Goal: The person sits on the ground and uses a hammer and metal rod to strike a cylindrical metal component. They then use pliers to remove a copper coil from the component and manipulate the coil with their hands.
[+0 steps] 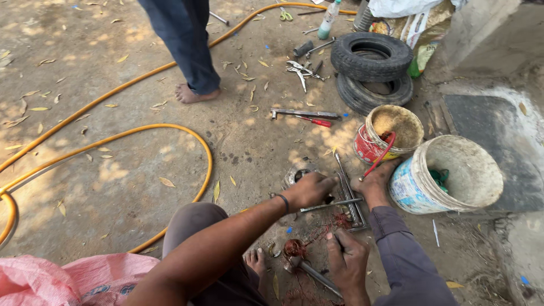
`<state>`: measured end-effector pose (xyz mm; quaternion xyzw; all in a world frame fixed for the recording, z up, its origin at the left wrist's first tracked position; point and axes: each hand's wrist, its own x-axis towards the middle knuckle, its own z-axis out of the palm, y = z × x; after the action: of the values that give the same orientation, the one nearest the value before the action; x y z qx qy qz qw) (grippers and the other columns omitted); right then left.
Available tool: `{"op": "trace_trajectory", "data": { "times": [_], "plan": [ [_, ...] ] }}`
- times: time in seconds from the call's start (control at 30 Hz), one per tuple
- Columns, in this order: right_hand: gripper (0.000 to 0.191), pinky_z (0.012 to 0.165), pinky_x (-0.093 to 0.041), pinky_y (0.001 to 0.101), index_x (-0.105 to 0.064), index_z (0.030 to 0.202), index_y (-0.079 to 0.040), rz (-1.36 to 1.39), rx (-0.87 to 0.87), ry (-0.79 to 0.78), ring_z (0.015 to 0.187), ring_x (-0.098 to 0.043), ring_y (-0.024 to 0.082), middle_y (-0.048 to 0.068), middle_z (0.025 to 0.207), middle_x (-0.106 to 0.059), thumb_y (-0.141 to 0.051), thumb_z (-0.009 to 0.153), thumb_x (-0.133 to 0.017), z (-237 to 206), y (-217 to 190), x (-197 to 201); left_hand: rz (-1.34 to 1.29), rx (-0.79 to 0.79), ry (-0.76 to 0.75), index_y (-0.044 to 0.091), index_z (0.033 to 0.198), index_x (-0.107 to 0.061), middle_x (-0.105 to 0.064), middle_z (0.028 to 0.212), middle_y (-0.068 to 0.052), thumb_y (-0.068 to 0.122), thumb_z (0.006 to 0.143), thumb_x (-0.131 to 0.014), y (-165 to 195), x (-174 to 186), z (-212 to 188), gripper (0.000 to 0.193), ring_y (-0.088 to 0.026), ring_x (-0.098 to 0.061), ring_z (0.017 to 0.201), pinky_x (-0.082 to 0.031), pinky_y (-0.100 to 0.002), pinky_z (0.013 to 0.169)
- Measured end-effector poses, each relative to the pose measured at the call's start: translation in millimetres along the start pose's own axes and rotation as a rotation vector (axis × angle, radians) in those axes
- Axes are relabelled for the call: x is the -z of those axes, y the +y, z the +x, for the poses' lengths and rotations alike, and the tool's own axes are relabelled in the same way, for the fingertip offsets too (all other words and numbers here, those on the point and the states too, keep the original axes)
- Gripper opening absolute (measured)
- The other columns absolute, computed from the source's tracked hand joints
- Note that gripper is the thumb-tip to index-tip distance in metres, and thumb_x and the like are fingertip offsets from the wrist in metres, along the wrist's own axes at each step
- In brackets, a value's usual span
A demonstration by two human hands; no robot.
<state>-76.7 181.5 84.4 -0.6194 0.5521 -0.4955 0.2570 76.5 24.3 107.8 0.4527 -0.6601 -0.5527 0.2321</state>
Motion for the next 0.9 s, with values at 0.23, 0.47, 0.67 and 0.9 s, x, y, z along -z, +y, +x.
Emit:
{"op": "trace_trajectory", "data": {
  "times": [0.23, 0.47, 0.67, 0.9],
  "plan": [
    [0.035, 0.049, -0.031, 0.0301, -0.046, 0.069, -0.007, 0.743, -0.240, 0.409, 0.053, -0.037, 0.010, -0.002, 0.062, -0.038, -0.006, 0.098, -0.065, 22.0, 25.0, 35.1, -0.066, 0.198, 0.045, 0.008, 0.075, -0.062, -0.055, 0.064, -0.003, 0.045, 0.104, -0.051, 2.8, 50.4, -2.9, 0.048, -0.014, -0.045, 0.053, -0.040, -0.040, 0.050],
    [0.024, 0.062, -0.040, 0.0304, -0.059, 0.077, 0.002, 0.831, 0.186, 0.118, 0.068, -0.045, 0.012, 0.006, 0.068, -0.051, -0.005, 0.099, -0.064, -4.4, 1.8, 50.4, 0.113, 0.023, 0.582, 0.003, 0.081, -0.066, -0.065, 0.071, -0.008, 0.032, 0.106, -0.048, -22.1, 120.8, 38.3, 0.043, -0.017, -0.053, 0.059, -0.047, -0.038, 0.059],
    [0.015, 0.061, -0.047, 0.0370, -0.067, 0.095, 0.003, 0.427, -0.485, 0.175, 0.072, -0.059, 0.023, 0.015, 0.085, -0.063, -0.011, 0.097, -0.062, 26.5, 11.5, 59.7, -0.034, 0.010, 0.611, 0.002, 0.095, -0.070, -0.071, 0.080, -0.012, 0.035, 0.104, -0.049, -15.0, 139.4, 18.8, 0.040, -0.017, -0.065, 0.072, -0.056, -0.036, 0.068],
    [0.040, 0.092, -0.046, 0.0393, -0.060, 0.126, 0.005, 0.021, -0.116, 0.190, 0.108, -0.059, 0.020, 0.014, 0.116, -0.065, -0.012, 0.091, -0.062, 32.3, -10.7, 46.8, 0.388, -0.528, -0.124, 0.005, 0.100, -0.068, -0.075, 0.090, -0.014, 0.027, 0.094, -0.063, 32.1, 17.8, -25.2, 0.023, -0.028, -0.075, 0.085, -0.059, -0.043, 0.082]
  ]
}}
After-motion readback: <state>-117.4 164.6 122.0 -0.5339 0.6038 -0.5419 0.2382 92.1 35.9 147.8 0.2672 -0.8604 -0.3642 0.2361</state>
